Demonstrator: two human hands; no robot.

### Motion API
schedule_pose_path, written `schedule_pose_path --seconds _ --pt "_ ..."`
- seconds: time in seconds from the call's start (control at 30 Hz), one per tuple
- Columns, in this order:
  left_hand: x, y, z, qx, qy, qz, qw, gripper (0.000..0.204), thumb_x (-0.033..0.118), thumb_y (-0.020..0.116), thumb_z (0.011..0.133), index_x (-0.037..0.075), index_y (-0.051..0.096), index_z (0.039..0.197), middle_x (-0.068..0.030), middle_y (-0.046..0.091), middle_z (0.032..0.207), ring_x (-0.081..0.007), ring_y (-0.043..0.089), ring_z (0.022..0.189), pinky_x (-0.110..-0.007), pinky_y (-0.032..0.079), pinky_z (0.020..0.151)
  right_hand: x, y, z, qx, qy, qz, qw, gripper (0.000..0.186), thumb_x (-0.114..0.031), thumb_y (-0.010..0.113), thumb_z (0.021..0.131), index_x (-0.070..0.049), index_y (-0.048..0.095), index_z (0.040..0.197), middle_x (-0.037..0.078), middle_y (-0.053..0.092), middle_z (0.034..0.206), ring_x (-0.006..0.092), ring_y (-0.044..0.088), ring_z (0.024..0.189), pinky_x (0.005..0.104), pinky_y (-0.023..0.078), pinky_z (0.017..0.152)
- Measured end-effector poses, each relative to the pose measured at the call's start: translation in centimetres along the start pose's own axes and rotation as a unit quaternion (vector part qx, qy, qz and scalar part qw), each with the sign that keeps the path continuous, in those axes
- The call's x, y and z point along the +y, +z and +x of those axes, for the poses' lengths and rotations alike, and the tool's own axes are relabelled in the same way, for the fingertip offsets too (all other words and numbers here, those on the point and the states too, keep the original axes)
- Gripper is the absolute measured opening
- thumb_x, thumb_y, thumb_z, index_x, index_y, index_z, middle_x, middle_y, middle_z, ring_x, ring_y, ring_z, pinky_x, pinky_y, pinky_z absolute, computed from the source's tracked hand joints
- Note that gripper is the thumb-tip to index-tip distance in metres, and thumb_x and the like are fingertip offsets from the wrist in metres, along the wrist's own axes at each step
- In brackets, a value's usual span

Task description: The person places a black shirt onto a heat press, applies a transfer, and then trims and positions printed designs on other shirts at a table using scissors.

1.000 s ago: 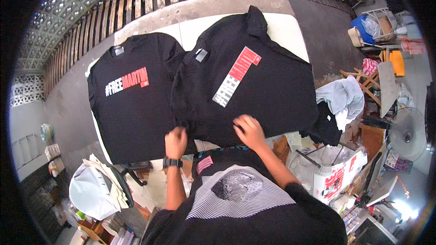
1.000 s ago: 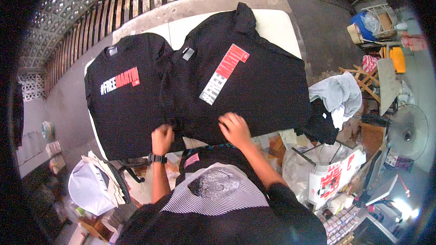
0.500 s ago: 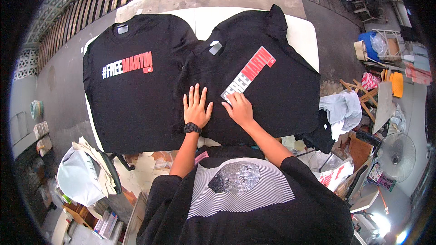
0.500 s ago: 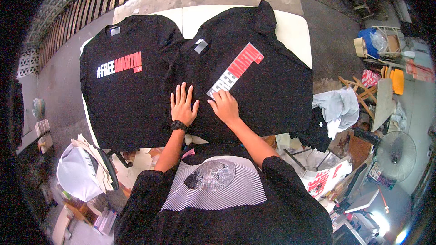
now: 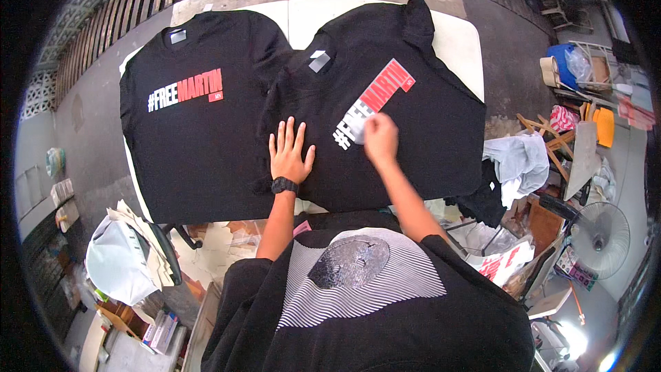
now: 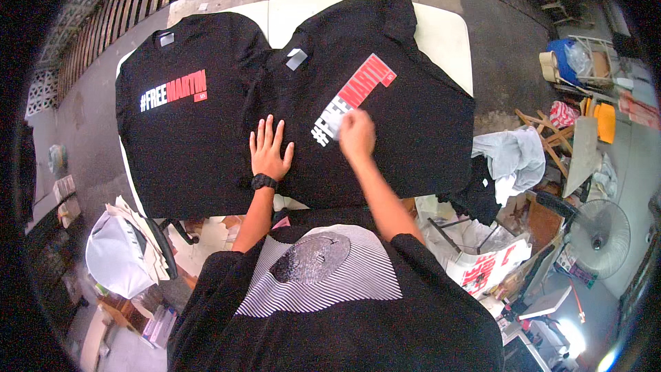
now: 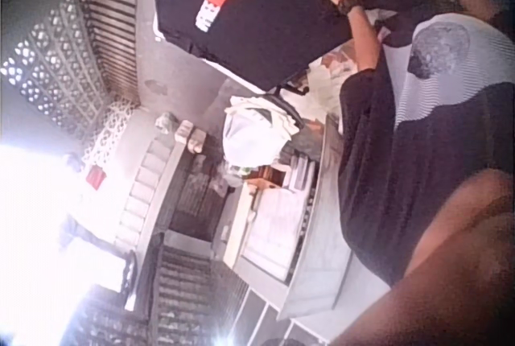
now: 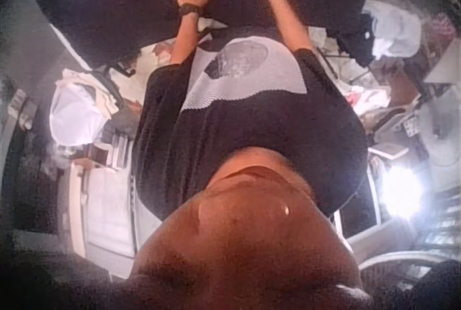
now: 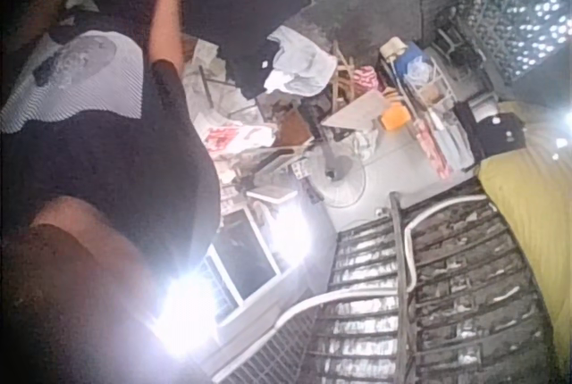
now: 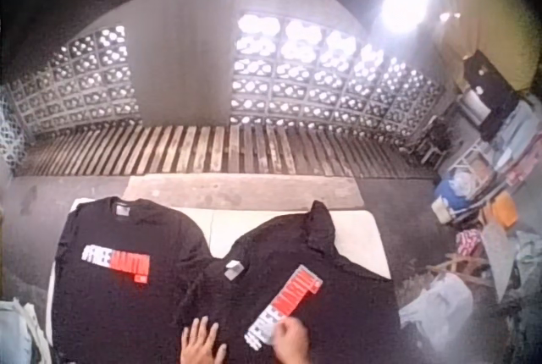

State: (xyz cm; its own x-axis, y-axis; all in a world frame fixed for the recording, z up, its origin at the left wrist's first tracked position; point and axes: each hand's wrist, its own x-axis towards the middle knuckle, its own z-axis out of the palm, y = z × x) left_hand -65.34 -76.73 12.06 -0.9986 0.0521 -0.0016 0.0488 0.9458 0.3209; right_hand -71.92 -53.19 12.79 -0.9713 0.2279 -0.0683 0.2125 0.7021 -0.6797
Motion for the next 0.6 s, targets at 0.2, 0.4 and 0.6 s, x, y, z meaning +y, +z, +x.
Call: schedule_pose_path --seconds 0.2,0.4,0.6 --pt "0.3 -0.1 0.4 0.004 0.010 -0.013 1.000 0.062 0.040 0.059 0.094 0.017 0.046 0.150 -0.0103 0.033 0.161 -0.0297 0.028 0.150 -0.051 0.021 0.121 14.2 -21.3 18.4 0.217 0.061 -0.198 0.954 0.025 -0.023 0.063 0.086 0.000 0.072 0.089 0.023 0.072 0.093 0.0383 0.071 0.089 0.0471 0.055 0.081" --pt "-1.7 0.0 2.1 0.140 0.004 -0.143 0.980 0.053 0.014 0.066 0.088 0.007 0.054 0.138 -0.0149 0.054 0.140 -0.0342 0.049 0.130 -0.049 0.035 0.110 18.0 -40.9 5.4 0.311 -0.048 -0.350 0.882 0.029 -0.024 0.043 0.106 0.002 0.055 0.109 0.027 0.064 0.092 0.0460 0.062 0.090 0.0542 0.046 0.080" --pt "-3.1 0.5 7.4 0.151 -0.190 -0.050 0.969 0.062 0.037 0.071 0.090 0.009 0.049 0.141 -0.0149 0.054 0.136 -0.0362 0.052 0.123 -0.051 0.045 0.098 25.9 -28.9 -34.1 -0.465 0.297 -0.322 0.769 0.032 -0.021 0.062 0.085 0.000 0.067 0.109 0.027 0.066 0.113 0.0460 0.062 0.106 0.0532 0.049 0.090"
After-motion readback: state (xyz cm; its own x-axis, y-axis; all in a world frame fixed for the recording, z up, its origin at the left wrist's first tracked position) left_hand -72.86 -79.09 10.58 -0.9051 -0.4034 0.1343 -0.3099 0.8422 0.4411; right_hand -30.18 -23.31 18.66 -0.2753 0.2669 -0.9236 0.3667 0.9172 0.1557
